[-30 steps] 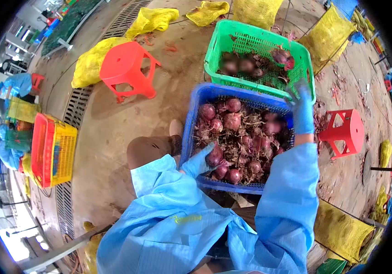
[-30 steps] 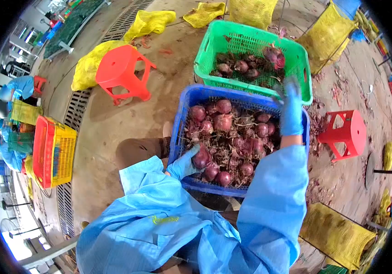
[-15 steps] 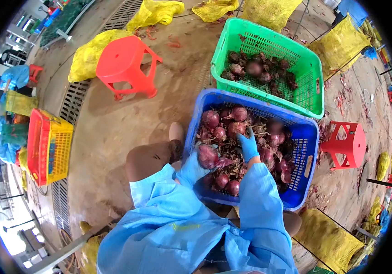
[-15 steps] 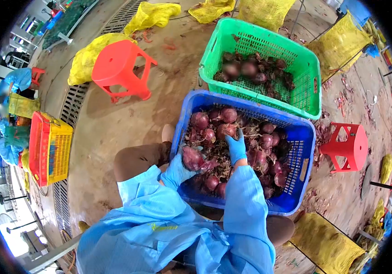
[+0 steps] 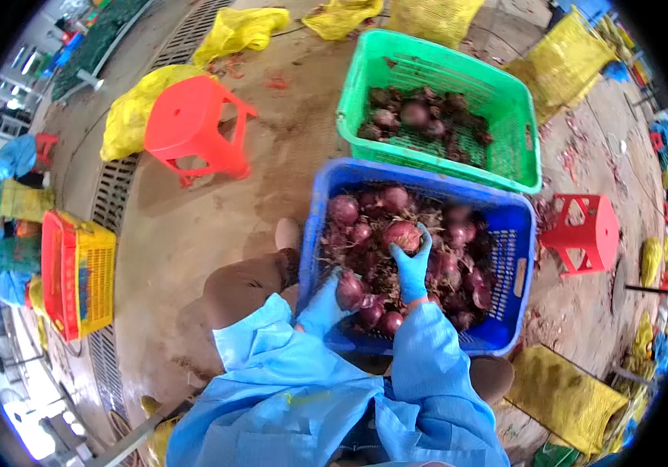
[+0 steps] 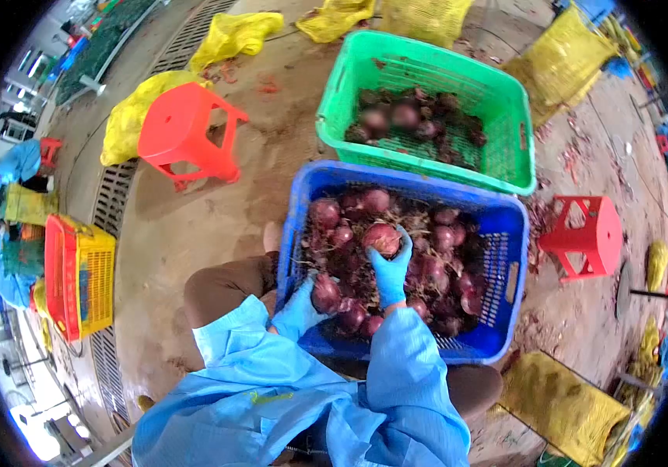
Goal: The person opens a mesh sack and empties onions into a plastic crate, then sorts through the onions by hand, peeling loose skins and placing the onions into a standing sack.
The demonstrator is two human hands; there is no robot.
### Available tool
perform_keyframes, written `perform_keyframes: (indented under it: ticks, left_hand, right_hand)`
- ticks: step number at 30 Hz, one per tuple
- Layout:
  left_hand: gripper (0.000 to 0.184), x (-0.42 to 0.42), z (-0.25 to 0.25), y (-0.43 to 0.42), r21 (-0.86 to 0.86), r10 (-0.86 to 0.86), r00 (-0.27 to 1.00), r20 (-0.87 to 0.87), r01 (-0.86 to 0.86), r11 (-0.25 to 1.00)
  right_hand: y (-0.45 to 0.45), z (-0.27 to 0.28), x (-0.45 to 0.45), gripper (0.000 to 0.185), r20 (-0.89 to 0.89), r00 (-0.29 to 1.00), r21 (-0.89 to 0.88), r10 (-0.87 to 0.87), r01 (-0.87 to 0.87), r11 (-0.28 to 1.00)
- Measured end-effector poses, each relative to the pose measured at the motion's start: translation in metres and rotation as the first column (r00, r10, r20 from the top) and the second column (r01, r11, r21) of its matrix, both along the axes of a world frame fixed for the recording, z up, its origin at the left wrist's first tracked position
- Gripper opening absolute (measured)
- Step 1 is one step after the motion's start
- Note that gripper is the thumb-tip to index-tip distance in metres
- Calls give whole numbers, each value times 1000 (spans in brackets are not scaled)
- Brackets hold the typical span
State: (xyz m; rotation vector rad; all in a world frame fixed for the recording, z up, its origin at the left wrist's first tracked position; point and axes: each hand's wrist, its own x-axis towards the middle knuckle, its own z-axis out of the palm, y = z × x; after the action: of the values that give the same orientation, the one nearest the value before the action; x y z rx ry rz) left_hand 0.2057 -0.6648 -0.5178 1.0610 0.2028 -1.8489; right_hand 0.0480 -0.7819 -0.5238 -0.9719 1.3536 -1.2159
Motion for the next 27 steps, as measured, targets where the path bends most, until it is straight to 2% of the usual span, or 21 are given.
perform_keyframes:
  ticks: [1,3,4,5,7,9,11,12,13,14,16,17,18,19,20,21,22,24,25,27]
  left_hand:
    - [48,3,-14,-1,158,73,986,-149,-50,986]
    - [41,2,-29,0,-137,-69,938,-339,24,990]
    - [38,-3,-20,-7,80,14,954,-301,10,997]
    - [37,-6,-8,-5,125,-5,980,-200,31,992]
    - [29,-11,-3,-5,4,-14,961,-277,16,1000]
    - [32,-10,-23,2,-347,-215,949,-231,127,929]
    - [26,-9,-38,-1,-356,-309,943,126,334,873]
    - [34,-9,-45,-1,-321,-351,889,296,438,840]
    - [55,-17,12,-1,118,-248,960,-132,264,957]
    - [56,-16,-9,-3,156,-52,772,-634,193,969]
    - [57,0,-30,-9,252,179,356,-917,169,953]
    - [55,4,-46,-13,511,509,51,-859,114,852]
    - [52,8,-51,-16,735,742,-262,-617,146,662]
    - [49,7,-54,-18,868,821,-518,-241,263,421]
    - [47,5,-56,-20,877,721,-665,193,446,176]
    - [48,-4,-42,-20,857,640,-697,325,503,112]
    - [49,-14,-27,-20,823,538,-713,449,565,62]
    - [54,-27,2,-17,736,376,-691,617,676,36]
    - [56,-23,-7,-18,750,345,-708,616,661,17]
    - [63,-16,-22,-20,776,283,-741,609,630,-21]
  right_hand:
    - [10,12,-9,74,15,1000,-60,18,-17,998]
    - [28,48,-27,78,-96,994,-197,53,-71,978]
    - [36,59,-37,81,-179,983,-237,49,-92,967]
    - [44,69,-47,79,-130,990,-257,46,-78,963]
    - [60,100,-58,75,89,996,-250,-30,52,967]
    - [76,112,-89,76,-105,987,-308,-120,83,948]
    - [93,127,-119,80,-131,966,-330,-222,169,929]
    - [99,158,-128,80,201,957,-316,-211,267,910]
    - [106,172,-146,81,297,925,-358,-237,337,871]
    - [116,182,-175,83,239,901,-400,-362,431,809]
    - [130,211,-224,84,142,814,-524,-563,545,655]
    - [138,211,-263,78,153,771,-590,-618,573,569]
    - [152,256,-278,73,235,705,-548,-669,665,507]
    - [164,271,-316,71,176,651,-646,-738,642,413]
    - [176,288,-350,67,99,531,-722,-842,620,306]
    - [191,313,-378,64,81,495,-744,-865,608,278]
    - [198,331,-418,63,19,380,-847,-925,497,187]
    - [233,376,-467,66,-318,-30,-897,-948,334,291]
    - [247,392,-497,67,-382,-318,-917,-868,248,313]
    - [278,397,-552,70,-576,-520,-807,-630,485,337]
